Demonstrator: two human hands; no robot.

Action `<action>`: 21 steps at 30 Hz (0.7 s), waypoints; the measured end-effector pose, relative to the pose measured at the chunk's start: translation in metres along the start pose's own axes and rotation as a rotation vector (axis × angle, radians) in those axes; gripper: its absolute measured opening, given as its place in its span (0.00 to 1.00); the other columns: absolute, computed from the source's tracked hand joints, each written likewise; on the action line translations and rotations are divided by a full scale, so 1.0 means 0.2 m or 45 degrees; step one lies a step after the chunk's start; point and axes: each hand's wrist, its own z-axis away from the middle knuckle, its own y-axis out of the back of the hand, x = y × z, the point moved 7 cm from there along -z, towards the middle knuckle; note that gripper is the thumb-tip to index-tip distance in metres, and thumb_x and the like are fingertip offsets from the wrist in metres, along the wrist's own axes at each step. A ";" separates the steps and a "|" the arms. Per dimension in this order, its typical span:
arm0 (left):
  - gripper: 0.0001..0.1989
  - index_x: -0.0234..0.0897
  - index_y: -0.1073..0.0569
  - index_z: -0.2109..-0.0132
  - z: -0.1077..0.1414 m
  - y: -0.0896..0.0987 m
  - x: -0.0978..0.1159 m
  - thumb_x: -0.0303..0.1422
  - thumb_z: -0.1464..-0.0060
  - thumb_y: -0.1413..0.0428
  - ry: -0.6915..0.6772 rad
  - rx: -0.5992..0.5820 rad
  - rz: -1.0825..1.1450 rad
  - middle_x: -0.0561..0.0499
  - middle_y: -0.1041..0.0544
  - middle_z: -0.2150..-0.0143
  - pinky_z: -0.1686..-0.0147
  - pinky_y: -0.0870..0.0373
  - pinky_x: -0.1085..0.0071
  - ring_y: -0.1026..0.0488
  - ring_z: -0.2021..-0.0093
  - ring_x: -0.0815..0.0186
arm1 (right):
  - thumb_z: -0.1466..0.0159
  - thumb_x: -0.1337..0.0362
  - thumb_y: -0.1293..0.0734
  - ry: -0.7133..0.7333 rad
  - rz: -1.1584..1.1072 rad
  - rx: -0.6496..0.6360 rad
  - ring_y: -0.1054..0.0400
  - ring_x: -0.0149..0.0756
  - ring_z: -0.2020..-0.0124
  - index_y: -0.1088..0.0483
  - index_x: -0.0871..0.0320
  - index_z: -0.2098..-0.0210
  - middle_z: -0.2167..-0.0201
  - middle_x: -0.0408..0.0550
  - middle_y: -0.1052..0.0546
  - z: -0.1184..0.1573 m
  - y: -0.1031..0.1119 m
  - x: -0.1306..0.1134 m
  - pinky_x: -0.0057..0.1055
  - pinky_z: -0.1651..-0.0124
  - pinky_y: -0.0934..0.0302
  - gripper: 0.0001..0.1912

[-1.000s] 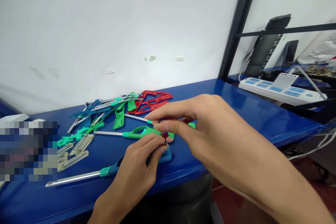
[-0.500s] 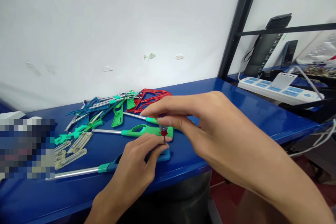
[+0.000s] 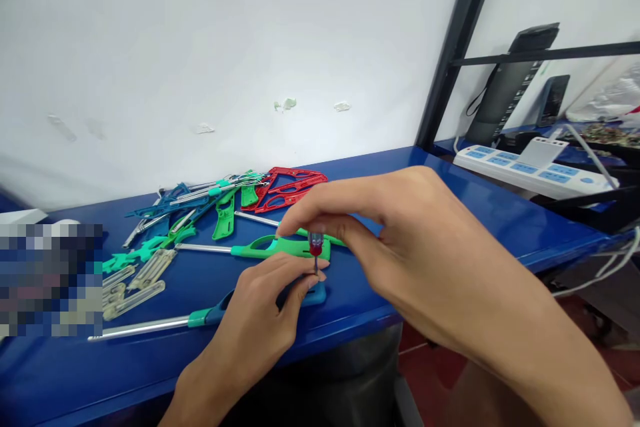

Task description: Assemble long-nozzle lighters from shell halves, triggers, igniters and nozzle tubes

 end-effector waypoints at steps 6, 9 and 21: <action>0.09 0.43 0.21 0.53 0.01 0.00 0.00 0.27 0.34 0.44 0.023 0.028 0.026 0.54 0.16 0.55 0.54 0.25 0.65 0.19 0.56 0.62 | 0.38 0.66 0.25 -0.066 0.032 0.076 0.22 0.28 0.69 0.20 0.45 0.64 0.68 0.28 0.18 -0.01 -0.01 -0.02 0.20 0.66 0.31 0.06; 0.09 0.43 0.20 0.53 0.01 0.01 0.00 0.26 0.34 0.44 0.005 0.044 0.004 0.54 0.16 0.58 0.58 0.25 0.66 0.19 0.59 0.62 | 0.40 0.62 0.20 -0.033 0.183 0.102 0.25 0.29 0.73 0.20 0.46 0.61 0.71 0.30 0.19 0.00 -0.02 -0.03 0.24 0.70 0.33 0.09; 0.09 0.42 0.20 0.54 0.00 0.00 0.01 0.28 0.33 0.45 0.054 -0.020 0.013 0.54 0.16 0.55 0.50 0.25 0.63 0.19 0.55 0.62 | 0.33 0.65 0.29 -0.063 0.019 0.008 0.21 0.31 0.67 0.18 0.43 0.63 0.65 0.29 0.16 0.01 0.01 -0.01 0.24 0.60 0.29 0.08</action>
